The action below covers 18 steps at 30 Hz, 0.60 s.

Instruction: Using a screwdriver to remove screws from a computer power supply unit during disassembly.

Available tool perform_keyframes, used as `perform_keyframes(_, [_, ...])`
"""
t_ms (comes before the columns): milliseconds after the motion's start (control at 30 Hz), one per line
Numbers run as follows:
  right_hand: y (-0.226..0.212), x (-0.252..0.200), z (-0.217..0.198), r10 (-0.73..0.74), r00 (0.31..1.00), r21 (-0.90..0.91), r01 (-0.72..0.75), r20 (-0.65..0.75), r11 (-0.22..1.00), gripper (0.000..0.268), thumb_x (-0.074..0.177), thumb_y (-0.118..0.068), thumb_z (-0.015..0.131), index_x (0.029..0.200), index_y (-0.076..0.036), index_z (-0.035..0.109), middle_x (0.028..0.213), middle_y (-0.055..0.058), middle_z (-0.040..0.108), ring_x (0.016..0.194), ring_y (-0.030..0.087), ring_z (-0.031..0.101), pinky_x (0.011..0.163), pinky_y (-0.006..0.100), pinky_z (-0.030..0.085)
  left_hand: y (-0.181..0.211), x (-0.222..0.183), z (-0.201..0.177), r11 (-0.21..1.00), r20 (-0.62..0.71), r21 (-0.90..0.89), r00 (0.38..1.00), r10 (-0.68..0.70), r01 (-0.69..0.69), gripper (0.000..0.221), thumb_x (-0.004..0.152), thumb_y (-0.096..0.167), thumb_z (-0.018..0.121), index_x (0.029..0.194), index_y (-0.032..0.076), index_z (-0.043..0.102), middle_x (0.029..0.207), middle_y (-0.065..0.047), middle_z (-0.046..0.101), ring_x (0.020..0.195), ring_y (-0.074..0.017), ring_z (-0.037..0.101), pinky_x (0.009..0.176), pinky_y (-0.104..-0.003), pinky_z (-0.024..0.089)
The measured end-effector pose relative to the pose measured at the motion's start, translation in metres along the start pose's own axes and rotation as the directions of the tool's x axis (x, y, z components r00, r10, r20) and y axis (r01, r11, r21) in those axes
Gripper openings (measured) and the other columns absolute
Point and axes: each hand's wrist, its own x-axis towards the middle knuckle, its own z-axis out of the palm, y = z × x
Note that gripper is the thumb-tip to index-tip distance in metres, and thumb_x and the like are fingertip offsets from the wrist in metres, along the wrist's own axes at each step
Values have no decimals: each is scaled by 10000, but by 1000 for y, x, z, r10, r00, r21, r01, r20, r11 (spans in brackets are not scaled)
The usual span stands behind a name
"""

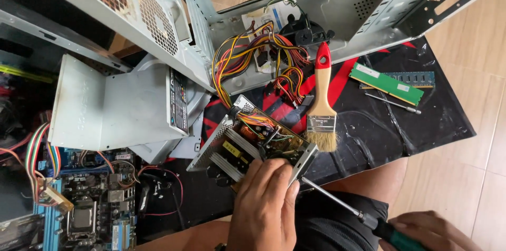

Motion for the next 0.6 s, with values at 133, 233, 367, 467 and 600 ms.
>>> perform_keyframes(133, [-27,24,-26,652,535,-154,-697,538,700,762,672,-370,968,1376,-466,690,1298,-190,859,1296,-31,761,1176,213,493,1,-2,3,1000,-7,1,1000,-5,5,235,1046,144,455,1085,-37,601,1043,-150,604,881,-326,540,794,-458,458])
perform_keyframes(233, [-56,15,-17,740,638,-114,-736,212,668,303,802,-328,768,1062,-390,912,979,-128,939,1011,-3,846,886,180,609,-1,-4,5,1000,-11,7,1000,2,-2,234,1045,155,457,1082,-27,600,1054,-143,610,863,-323,541,795,-452,462])
perform_keyframes(367, [-67,44,-27,660,735,-115,-650,158,751,481,587,-289,1004,1051,-324,882,1146,-114,823,1015,63,775,994,246,524,0,-3,6,1000,-17,7,1000,8,-8,238,1044,149,456,1076,-38,599,1044,-149,607,837,-327,533,783,-461,463])
perform_keyframes(467, [-98,45,-33,809,543,59,-836,224,545,252,810,-271,823,1032,-207,924,969,0,882,965,108,791,944,266,529,1,-2,4,1000,-15,9,1000,24,-24,236,1043,141,453,1073,-42,598,1041,-152,608,839,-321,540,773,-453,465])
perform_keyframes(600, [-98,47,-35,853,503,-223,-824,137,522,359,729,-375,887,1084,-433,877,1038,-171,880,1015,-27,776,929,204,557,1,-3,6,1000,-8,19,1000,7,-7,237,1046,144,472,1096,-47,604,1055,-155,607,869,-315,559,770,-455,477])
